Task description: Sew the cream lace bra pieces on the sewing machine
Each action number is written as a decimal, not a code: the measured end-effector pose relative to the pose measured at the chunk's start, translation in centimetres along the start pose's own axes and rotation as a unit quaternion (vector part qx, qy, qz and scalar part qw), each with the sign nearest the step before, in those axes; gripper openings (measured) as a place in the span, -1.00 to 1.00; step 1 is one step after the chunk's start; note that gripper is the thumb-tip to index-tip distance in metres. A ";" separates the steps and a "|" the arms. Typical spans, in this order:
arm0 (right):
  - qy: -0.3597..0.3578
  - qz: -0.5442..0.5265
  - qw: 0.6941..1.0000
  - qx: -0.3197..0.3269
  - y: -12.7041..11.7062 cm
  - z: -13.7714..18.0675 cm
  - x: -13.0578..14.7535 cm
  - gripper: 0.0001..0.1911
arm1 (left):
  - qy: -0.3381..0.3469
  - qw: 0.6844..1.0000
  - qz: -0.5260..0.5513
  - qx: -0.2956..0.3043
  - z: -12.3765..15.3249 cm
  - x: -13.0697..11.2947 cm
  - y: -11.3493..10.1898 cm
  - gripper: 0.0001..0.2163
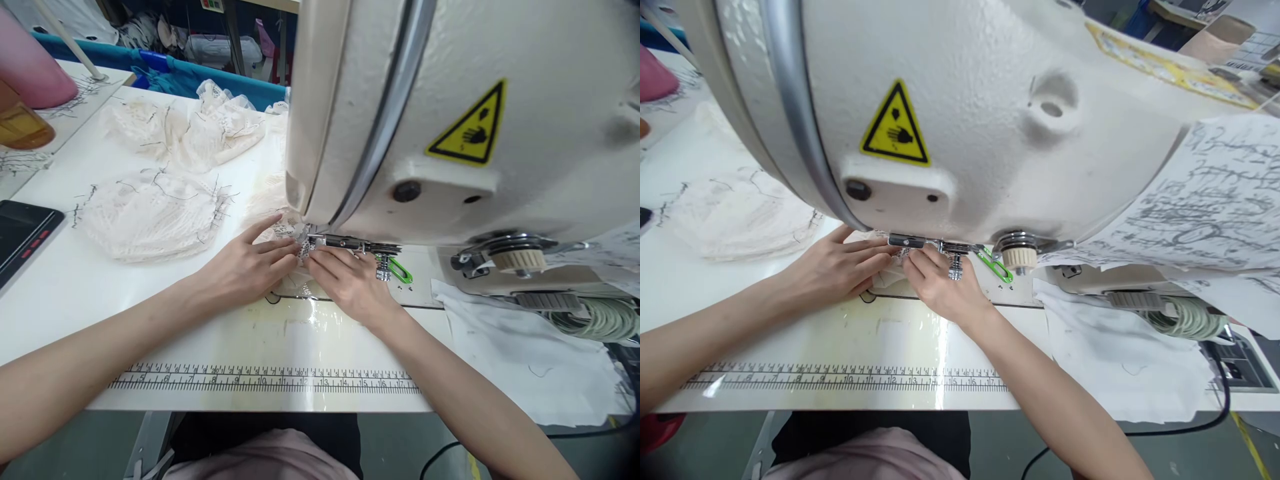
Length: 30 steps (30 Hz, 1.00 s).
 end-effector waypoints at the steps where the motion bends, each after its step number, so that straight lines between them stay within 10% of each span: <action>1: 0.001 0.001 1.000 0.007 0.1 0.0 0.0 -0.77 | -0.001 1.000 -0.004 -0.004 0.0 0.0 0.0 -0.78; 11: 0.049 -0.134 0.990 0.004 0.3 -0.4 -0.3 -0.88 | -0.051 0.998 0.003 -0.021 0.6 0.4 -1.0 -0.84; 30: -0.090 -0.246 0.964 -0.036 -2.1 -0.3 0.6 -0.91 | 0.048 0.996 -0.043 -0.056 0.9 -0.9 -1.8 -0.74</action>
Point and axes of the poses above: each hand's wrist, its own z-axis away from the middle knuckle, its own y-axis out of the palm, x = y × z, the point moved 8 cm from there along -z, towards the middle knuckle, and after that the axes turned 7 degrees about y, right-handed, at the moved point
